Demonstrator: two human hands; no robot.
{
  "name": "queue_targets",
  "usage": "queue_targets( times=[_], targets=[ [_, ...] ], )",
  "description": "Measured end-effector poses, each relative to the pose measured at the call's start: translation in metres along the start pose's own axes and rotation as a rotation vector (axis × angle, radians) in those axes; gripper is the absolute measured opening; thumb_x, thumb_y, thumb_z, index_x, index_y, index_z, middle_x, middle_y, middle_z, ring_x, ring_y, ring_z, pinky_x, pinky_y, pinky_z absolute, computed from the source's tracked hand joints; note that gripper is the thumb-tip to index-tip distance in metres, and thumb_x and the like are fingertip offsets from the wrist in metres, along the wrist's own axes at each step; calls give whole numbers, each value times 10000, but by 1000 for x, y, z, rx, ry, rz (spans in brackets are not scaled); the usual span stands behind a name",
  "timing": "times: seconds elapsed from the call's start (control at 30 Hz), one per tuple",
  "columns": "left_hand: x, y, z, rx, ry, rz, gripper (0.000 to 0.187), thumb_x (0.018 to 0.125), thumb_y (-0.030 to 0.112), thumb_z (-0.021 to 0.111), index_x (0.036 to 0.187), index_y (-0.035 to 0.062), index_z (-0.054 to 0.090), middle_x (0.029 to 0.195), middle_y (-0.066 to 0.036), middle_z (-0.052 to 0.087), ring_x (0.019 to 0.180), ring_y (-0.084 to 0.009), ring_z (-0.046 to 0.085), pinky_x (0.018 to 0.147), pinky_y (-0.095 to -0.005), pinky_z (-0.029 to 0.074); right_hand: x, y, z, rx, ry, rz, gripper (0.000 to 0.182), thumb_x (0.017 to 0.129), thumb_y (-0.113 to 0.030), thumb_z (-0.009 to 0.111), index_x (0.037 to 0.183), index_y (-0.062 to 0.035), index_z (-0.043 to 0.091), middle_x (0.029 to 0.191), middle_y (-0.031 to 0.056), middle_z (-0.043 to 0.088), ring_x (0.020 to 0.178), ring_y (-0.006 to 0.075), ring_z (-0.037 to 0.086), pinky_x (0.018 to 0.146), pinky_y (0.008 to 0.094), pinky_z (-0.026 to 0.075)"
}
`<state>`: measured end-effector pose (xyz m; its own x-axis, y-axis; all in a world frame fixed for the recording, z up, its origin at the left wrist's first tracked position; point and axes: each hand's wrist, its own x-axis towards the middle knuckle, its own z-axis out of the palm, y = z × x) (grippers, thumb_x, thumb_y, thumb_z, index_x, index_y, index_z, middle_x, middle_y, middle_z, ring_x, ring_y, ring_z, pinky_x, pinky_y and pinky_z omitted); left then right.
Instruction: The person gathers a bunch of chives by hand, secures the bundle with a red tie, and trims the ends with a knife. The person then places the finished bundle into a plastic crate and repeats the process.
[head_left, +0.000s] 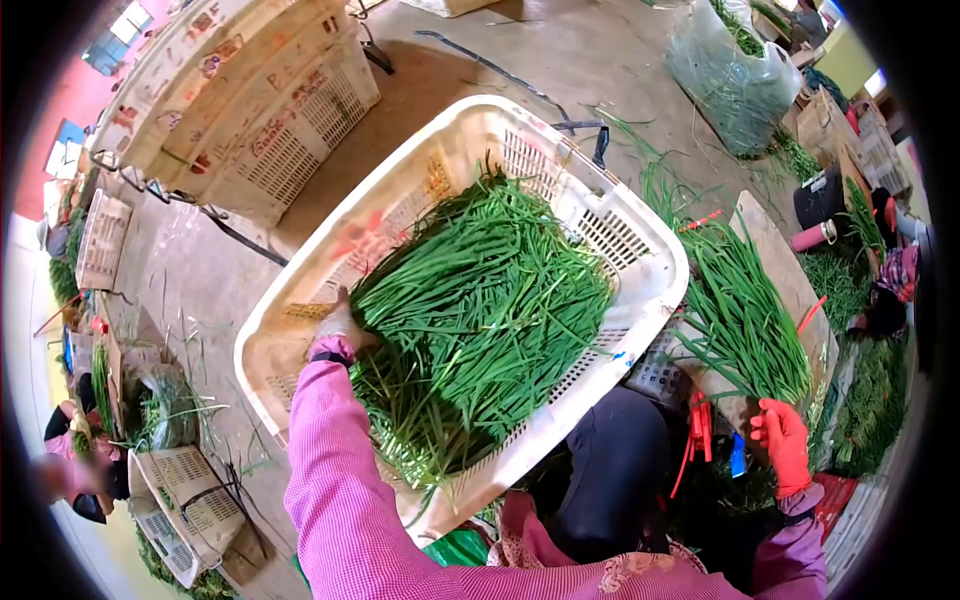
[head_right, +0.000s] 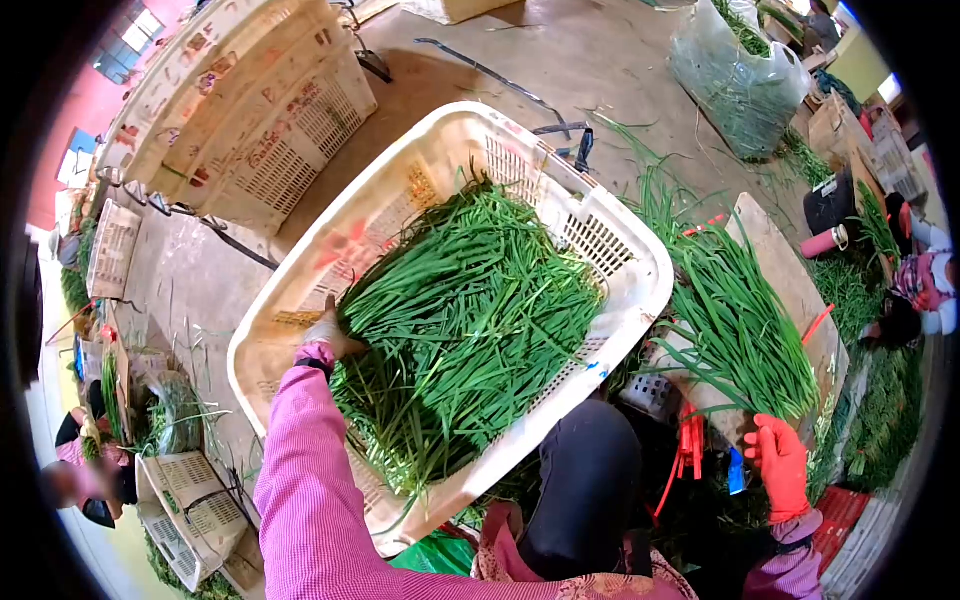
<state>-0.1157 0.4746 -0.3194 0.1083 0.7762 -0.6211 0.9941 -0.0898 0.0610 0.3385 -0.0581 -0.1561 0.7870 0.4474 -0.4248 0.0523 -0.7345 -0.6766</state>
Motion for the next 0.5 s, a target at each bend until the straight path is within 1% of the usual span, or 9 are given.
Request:
queue_targets(
  times=[0.07,0.13,0.17,0.2,0.3,0.37,0.43,0.47,0.5],
  targets=[
    [5,3,0,124,46,12,1100,599,373,882,1501,123,305,1306,-187,584,1178,-341,579,1017,-399,456,-2,-2,5,1,-24,93,242,1009,-168,508,1195,-50,608,891,39,686,667,72,583,601,214,457],
    [8,1,-4,179,-31,91,825,614,433,851,1314,97,575,1171,-175,660,1081,-322,632,955,-395,488,-1,-5,14,-13,-27,95,242,1007,-165,510,1193,-46,611,891,47,689,679,80,593,603,219,462],
    [-4,11,-11,206,-15,77,670,626,494,815,1141,83,690,1070,-172,694,1017,-315,657,921,-394,500,1,-4,18,-2,-62,77,242,1007,-162,510,1193,-46,612,894,50,690,685,85,598,605,223,464],
    [-17,22,-21,271,-105,56,735,636,523,800,1207,89,643,1134,-193,666,1062,-315,638,934,-390,494,2,-4,21,13,-102,59,242,1006,-160,511,1194,-47,614,897,54,691,692,91,604,607,227,467],
    [-25,10,16,438,161,191,808,629,483,815,1258,46,557,1161,-238,618,1109,-347,596,975,-404,470,2,-12,30,-4,-127,59,242,1005,-160,511,1193,-50,617,899,57,691,699,101,612,608,227,464],
    [-45,10,22,45,72,134,699,633,340,828,1194,15,566,1141,-235,625,1089,-360,601,949,-427,480,5,-14,38,-22,-139,52,236,1005,-170,514,1185,-58,618,892,50,688,684,97,609,602,221,457],
    [-59,7,52,118,289,171,576,607,340,866,1016,20,616,1031,-178,625,986,-322,637,854,-412,527,11,-5,39,-12,-173,28,232,1006,-170,513,1180,-56,616,884,45,686,676,91,605,599,220,456],
    [-74,12,56,100,270,144,598,610,364,862,1021,32,583,1059,-159,596,977,-323,613,846,-418,505,15,-2,39,-7,-169,27,228,1006,-170,512,1174,-54,615,877,39,684,668,85,601,596,219,454],
    [-77,4,83,156,426,214,631,607,349,852,1066,51,537,1107,-134,564,1004,-309,567,877,-424,457,18,0,41,55,-190,30,221,1010,-166,505,1163,-48,612,859,29,679,656,73,595,590,213,454]
  ],
)
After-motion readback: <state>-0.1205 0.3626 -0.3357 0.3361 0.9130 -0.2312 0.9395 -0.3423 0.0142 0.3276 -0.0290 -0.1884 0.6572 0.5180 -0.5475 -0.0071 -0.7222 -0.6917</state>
